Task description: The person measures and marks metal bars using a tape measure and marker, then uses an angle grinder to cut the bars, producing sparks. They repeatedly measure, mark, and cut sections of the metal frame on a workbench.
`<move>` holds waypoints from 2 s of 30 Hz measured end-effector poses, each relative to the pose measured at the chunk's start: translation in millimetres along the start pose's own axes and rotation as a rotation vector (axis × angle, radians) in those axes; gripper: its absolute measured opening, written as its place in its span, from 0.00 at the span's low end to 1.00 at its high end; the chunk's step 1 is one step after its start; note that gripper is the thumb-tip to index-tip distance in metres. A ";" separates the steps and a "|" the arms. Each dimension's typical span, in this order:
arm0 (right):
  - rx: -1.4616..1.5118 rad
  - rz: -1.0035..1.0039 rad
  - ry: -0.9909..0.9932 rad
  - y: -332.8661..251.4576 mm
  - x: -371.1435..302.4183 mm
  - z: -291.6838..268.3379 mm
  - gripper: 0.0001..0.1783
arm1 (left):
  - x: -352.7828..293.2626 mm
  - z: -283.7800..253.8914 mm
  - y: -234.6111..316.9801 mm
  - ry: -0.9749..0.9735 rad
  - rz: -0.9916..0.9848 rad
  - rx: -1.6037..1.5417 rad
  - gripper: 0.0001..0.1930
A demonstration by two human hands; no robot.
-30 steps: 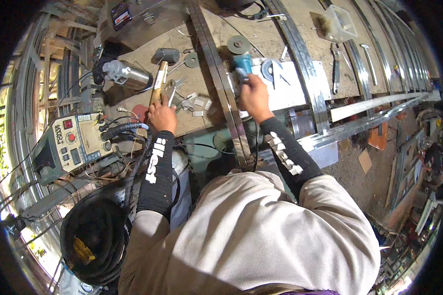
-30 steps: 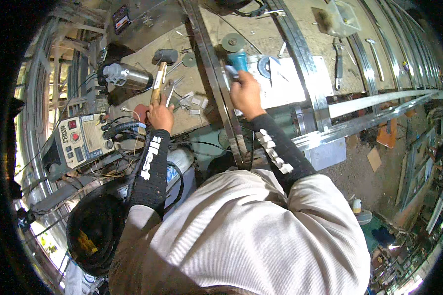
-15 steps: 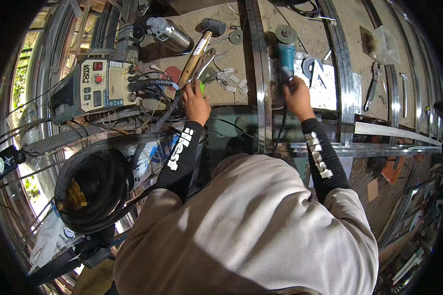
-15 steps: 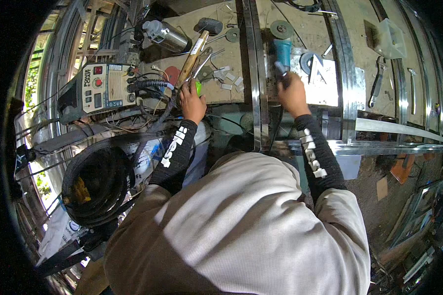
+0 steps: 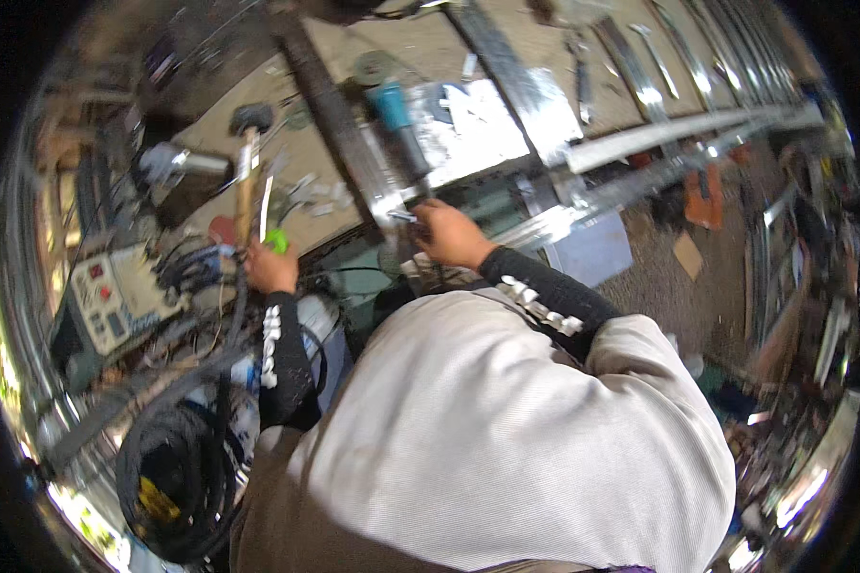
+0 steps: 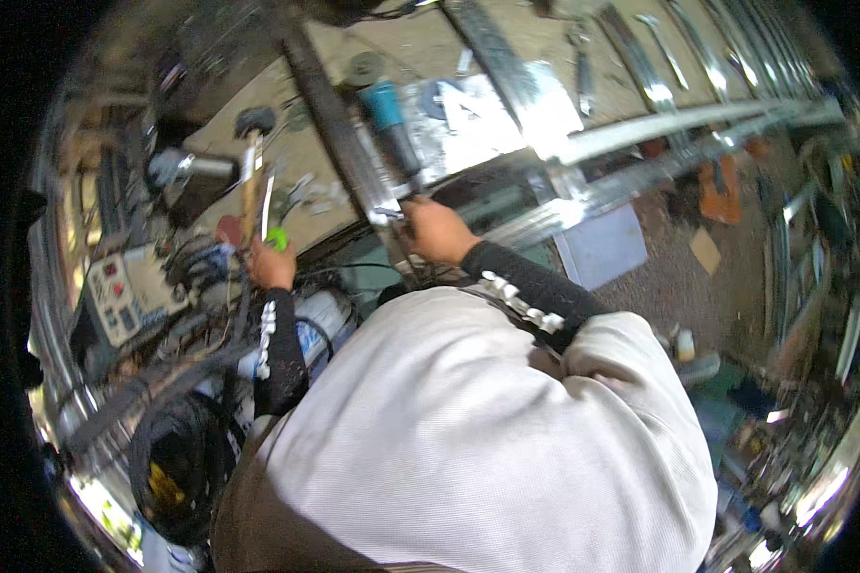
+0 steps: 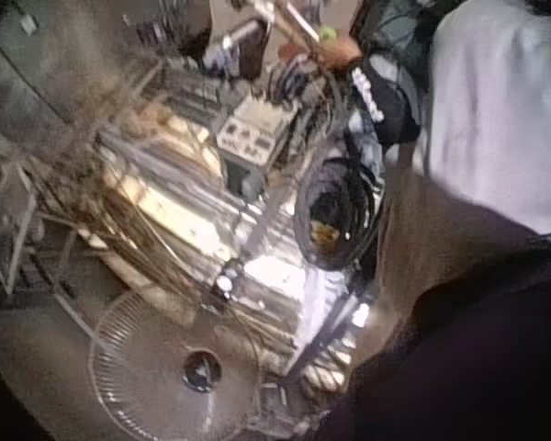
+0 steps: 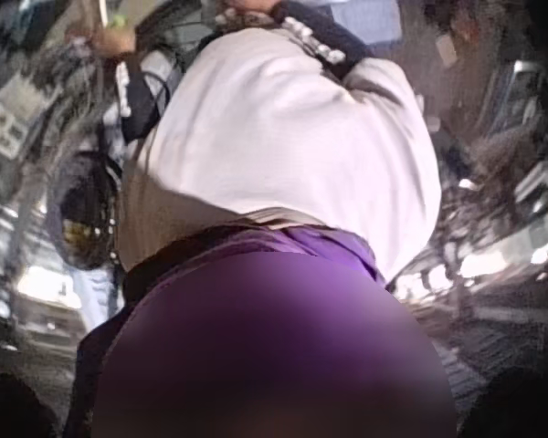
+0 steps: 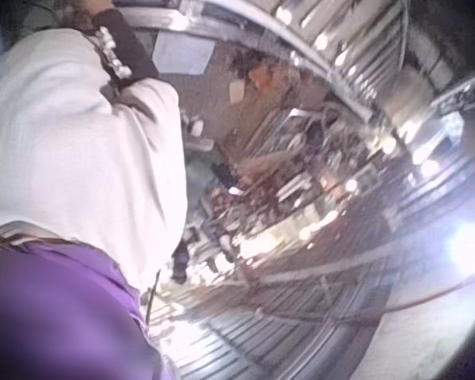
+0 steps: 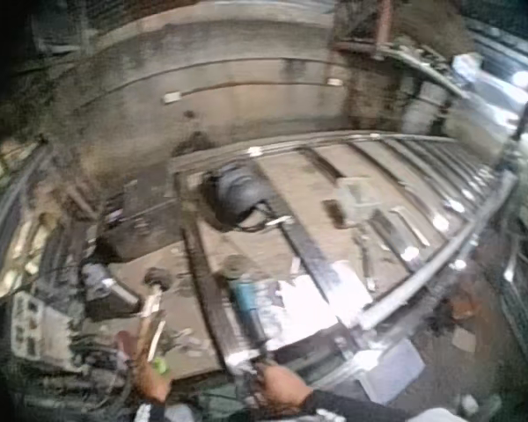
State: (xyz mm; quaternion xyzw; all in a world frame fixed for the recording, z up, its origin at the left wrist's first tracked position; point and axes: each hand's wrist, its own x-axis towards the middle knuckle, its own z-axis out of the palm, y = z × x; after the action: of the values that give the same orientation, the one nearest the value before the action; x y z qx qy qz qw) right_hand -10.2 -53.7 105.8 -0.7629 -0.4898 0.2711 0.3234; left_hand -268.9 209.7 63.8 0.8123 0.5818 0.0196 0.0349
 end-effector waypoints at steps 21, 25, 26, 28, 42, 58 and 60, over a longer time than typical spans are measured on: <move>0.234 -0.201 -0.169 9.5 -59.7 -85.0 0.23 | -48.2 -38.4 16.8 -0.567 -0.764 -1.236 0.22; 0.182 -0.429 -0.095 1.9 -67.7 -115.5 0.39 | -110.3 -71.5 82.0 -0.956 -0.409 -1.552 0.23; 0.172 -0.408 -0.144 3.3 -70.8 -126.1 0.42 | -128.5 -72.9 109.7 -1.016 -0.364 -1.615 0.25; 0.096 -0.409 -0.149 3.8 -71.8 -138.5 0.48 | -161.3 -77.9 168.6 -1.315 -0.291 -1.896 0.25; 0.077 -0.372 -0.129 45.4 -126.0 -249.8 0.40 | -220.3 -117.7 328.6 -1.499 -0.186 -1.689 0.25; -0.302 -0.183 0.178 112.5 -152.4 -329.8 0.38 | -175.0 -151.4 393.5 -0.326 0.713 -0.946 0.07; -0.307 -0.089 0.171 135.1 -148.1 -349.7 0.33 | -160.2 -149.6 399.2 -0.213 0.717 -0.894 0.07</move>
State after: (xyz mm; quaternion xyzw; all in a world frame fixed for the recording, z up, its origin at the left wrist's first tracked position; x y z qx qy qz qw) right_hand 267.3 -312.0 242.8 -0.8012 -0.5292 0.1128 0.2554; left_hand 45.4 -64.8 246.0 0.8625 0.1991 0.1921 0.4238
